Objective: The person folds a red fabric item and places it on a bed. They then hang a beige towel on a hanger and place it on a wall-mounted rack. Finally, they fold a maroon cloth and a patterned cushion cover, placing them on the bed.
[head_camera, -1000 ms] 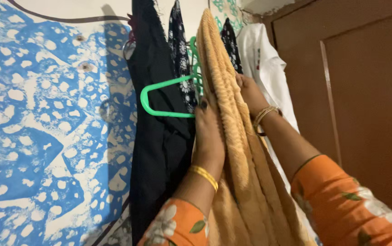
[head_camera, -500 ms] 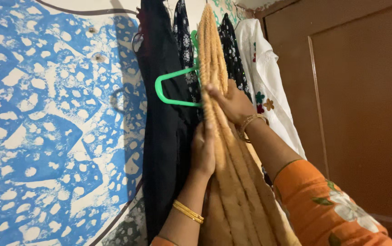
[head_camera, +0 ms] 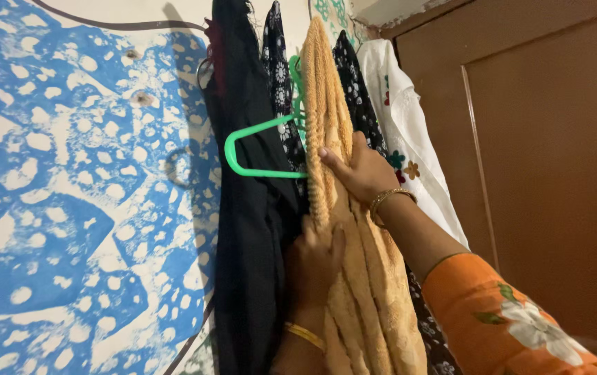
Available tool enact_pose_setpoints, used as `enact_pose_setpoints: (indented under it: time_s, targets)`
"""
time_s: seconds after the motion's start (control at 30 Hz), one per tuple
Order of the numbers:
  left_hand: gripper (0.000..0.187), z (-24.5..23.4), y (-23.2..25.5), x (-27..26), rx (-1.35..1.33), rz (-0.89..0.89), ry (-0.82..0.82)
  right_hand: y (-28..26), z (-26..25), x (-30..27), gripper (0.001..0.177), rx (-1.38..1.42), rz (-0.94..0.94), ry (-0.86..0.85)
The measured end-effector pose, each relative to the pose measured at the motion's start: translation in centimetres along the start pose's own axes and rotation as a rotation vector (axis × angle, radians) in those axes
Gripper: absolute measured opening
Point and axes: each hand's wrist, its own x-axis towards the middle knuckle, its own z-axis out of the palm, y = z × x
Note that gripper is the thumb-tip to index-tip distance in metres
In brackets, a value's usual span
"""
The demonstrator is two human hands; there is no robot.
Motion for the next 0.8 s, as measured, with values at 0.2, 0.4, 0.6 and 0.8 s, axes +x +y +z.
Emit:
enact_pose_setpoints:
  time_s: [0.2,0.4,0.6,0.8]
  targets:
    - [0.046,1.9,-0.3,-0.1,-0.025,0.077,0.066,0.7,-0.6,0.2,0.088,-0.084,-0.021,0.039]
    - [0.047,2.9,-0.4,0.1,0.006,0.041,0.084,0.7,-1.0,-0.3,0.084,-0.056,-0.044,0.08]
    - [0.047,3.1,-0.7,-0.4,-0.116,-0.025,0.052,-0.7,-1.8,-1.8,0.077,0.024,0.014,0.105]
    - [0.052,3.9,-0.8,-0.8,-0.331,-0.038,0.103,-0.4,-1.5,-2.0,0.073,0.074,-0.014,0.183]
